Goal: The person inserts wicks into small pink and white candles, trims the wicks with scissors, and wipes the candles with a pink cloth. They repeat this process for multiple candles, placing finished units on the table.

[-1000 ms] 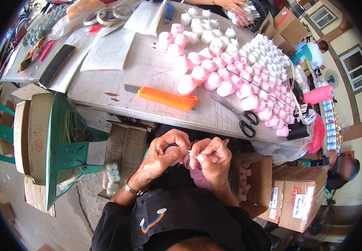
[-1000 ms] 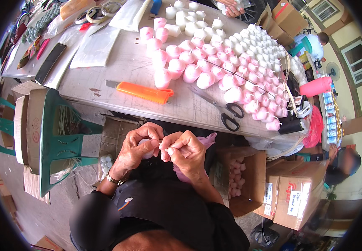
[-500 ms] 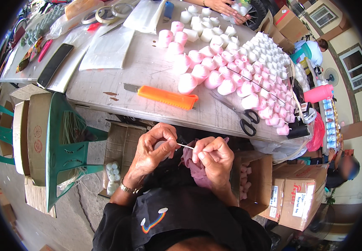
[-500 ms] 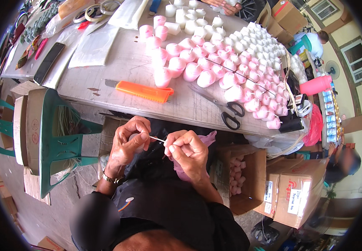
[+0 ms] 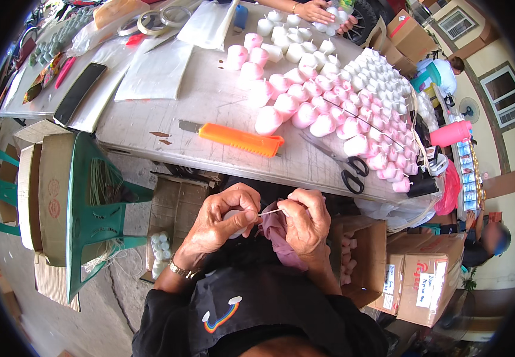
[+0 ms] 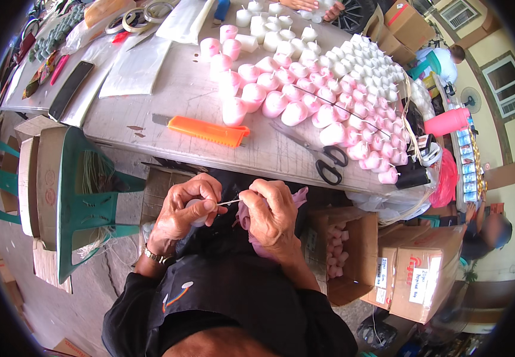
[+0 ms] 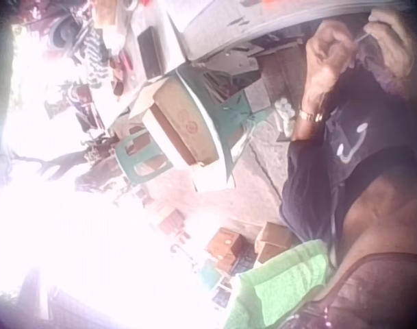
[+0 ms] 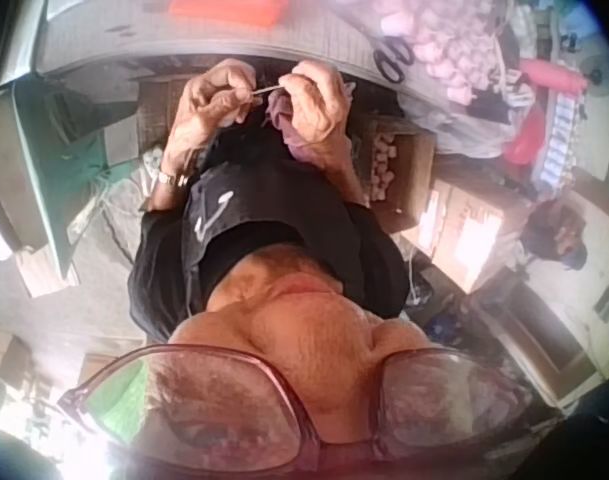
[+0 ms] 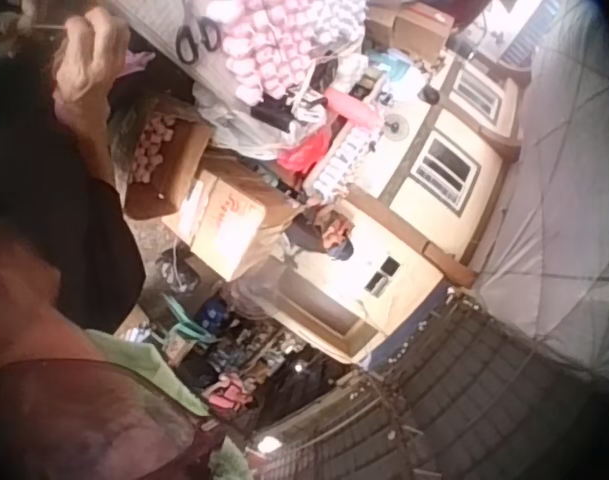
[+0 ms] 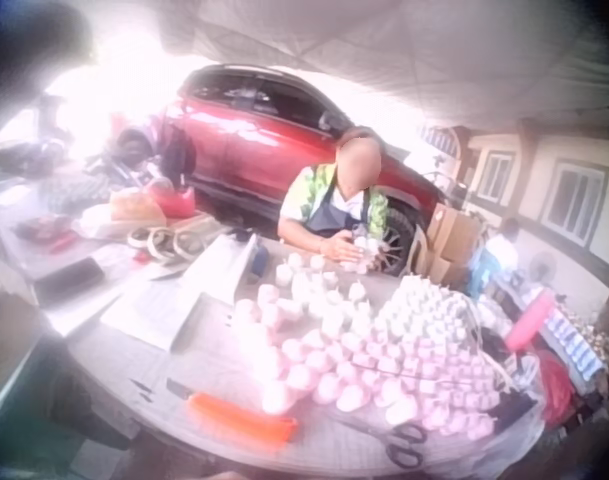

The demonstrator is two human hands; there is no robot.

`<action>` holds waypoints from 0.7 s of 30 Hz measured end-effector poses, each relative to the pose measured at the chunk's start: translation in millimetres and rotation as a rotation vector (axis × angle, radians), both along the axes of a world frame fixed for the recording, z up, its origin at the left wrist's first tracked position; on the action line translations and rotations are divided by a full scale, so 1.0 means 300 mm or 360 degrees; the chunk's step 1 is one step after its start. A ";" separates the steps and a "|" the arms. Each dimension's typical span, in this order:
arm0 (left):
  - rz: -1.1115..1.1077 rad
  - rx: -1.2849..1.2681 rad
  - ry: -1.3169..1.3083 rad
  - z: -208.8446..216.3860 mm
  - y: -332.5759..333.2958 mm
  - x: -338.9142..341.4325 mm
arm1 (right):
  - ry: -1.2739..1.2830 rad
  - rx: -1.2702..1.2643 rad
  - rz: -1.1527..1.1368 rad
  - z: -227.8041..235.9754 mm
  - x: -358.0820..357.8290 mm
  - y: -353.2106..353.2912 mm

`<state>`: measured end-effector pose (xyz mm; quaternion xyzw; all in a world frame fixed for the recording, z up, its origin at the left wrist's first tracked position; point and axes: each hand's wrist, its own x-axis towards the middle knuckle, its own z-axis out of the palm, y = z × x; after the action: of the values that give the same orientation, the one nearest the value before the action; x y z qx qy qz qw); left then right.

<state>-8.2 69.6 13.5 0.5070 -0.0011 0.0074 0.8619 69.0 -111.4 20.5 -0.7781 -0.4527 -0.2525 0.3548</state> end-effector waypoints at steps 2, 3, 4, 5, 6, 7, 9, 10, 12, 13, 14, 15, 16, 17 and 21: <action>-0.0039 0.0013 0.0011 0.001 -0.001 -0.002 | -0.0015 0.0019 -0.0006 -0.004 0.002 -0.008; -0.0050 0.0073 0.0003 0.002 0.000 -0.004 | -0.0048 -0.0002 -0.0029 -0.004 0.003 -0.013; -0.0070 0.0136 0.0020 0.003 0.000 -0.007 | -0.0063 -0.0028 -0.0056 -0.003 0.003 -0.020; -0.0103 0.0218 0.0040 0.005 0.002 -0.011 | -0.0089 -0.0045 -0.0078 0.000 0.004 -0.028; -0.0131 0.0263 0.0126 0.007 0.005 -0.014 | -0.0066 -0.0038 -0.0135 0.001 0.006 -0.033; -0.0161 0.0335 0.0200 0.008 0.008 -0.015 | -0.0001 -0.0014 -0.0202 0.006 0.009 -0.043; -0.0144 0.0330 0.0260 0.007 0.010 -0.014 | 0.0131 0.0013 -0.0266 0.014 0.014 -0.058; -0.0137 0.0302 0.0204 0.007 0.010 -0.014 | 0.0105 -0.0006 -0.0207 0.015 0.015 -0.060; -0.0102 0.0318 0.0133 0.004 0.005 -0.008 | 0.0135 0.0014 -0.0158 0.018 0.014 -0.061; -0.0060 0.0374 0.0099 0.002 -0.004 -0.004 | 0.0119 0.0005 -0.0100 0.018 0.013 -0.058; -0.0082 0.0398 0.0080 0.001 -0.007 -0.001 | 0.0149 0.0013 -0.0099 0.017 0.011 -0.053; -0.0106 0.0423 0.0062 0.001 -0.010 0.002 | 0.0170 0.0038 -0.0083 0.016 0.010 -0.047; -0.0126 0.0477 0.0051 0.001 -0.011 0.005 | 0.0207 0.0046 -0.0060 0.015 0.007 -0.043; -0.0118 0.0420 0.0093 0.003 -0.012 0.002 | 0.0258 0.0124 -0.0072 0.015 0.005 -0.039; -0.0083 0.0238 -0.0057 0.013 -0.012 0.006 | 0.0674 0.0412 -0.0048 0.014 -0.019 -0.042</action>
<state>-6.4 66.1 17.5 0.5697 -0.0303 -0.0060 0.8213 63.3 -123.9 24.6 -0.7685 -0.3204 -0.1449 0.5346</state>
